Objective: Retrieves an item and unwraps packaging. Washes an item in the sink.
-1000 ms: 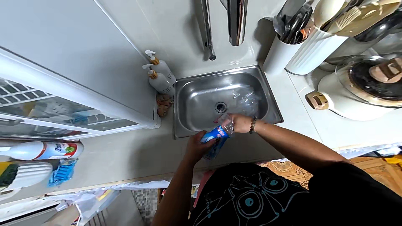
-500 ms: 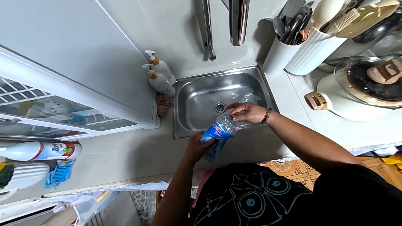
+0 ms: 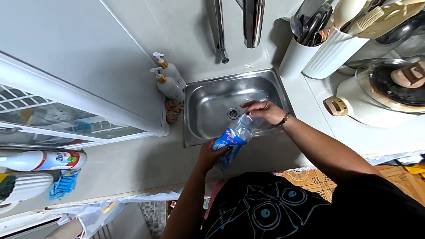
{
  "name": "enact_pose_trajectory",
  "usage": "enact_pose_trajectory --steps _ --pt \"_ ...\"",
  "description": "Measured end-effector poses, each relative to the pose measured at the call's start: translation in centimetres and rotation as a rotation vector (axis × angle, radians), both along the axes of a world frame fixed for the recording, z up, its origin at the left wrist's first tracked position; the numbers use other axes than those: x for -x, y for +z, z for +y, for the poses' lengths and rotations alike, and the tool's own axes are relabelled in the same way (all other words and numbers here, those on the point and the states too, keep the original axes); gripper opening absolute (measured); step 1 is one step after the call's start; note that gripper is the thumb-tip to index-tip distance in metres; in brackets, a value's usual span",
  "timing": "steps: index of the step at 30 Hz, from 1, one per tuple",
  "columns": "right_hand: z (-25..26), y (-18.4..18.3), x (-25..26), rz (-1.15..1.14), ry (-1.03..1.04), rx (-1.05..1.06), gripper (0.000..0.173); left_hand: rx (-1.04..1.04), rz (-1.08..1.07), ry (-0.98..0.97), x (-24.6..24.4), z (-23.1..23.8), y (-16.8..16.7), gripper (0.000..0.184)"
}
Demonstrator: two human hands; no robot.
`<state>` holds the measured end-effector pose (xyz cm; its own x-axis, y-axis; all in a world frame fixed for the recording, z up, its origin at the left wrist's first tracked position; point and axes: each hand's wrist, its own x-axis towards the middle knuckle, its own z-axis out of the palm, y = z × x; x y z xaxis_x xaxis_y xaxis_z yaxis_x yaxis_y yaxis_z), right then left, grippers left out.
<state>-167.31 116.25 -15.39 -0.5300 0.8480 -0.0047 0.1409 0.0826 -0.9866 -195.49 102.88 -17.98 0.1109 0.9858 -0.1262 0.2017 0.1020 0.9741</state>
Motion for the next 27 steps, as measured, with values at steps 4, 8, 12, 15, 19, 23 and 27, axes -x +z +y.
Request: enact_pose_trajectory --steps 4,8,12,15,19,23,27 --pt "2.8 0.2 -2.7 0.016 -0.411 0.129 0.022 0.019 -0.061 0.044 0.5 -0.3 -0.2 0.023" --pt "5.5 -2.1 -7.0 -0.065 -0.702 0.218 0.027 0.05 -0.071 0.082 1.0 -0.8 0.0 0.023" --pt "6.4 -3.8 -9.9 -0.149 -0.93 0.249 0.033 0.058 -0.105 0.125 1.6 -1.1 0.4 0.023" --pt "5.7 -3.5 -10.2 -0.42 -0.905 -0.004 0.054 0.041 -0.144 0.133 1.6 -1.2 0.5 0.023" --pt "2.3 -0.7 -4.7 -0.239 -0.523 -0.303 0.029 0.017 -0.162 0.085 1.1 -0.8 0.8 0.022" --pt "-1.7 1.5 1.4 -0.172 0.173 -0.083 0.014 -0.003 -0.067 0.017 0.2 -0.3 1.2 0.023" --pt "-4.0 3.3 4.2 -0.371 0.344 0.063 0.024 -0.021 0.087 -0.025 -0.1 -0.2 1.6 0.023"
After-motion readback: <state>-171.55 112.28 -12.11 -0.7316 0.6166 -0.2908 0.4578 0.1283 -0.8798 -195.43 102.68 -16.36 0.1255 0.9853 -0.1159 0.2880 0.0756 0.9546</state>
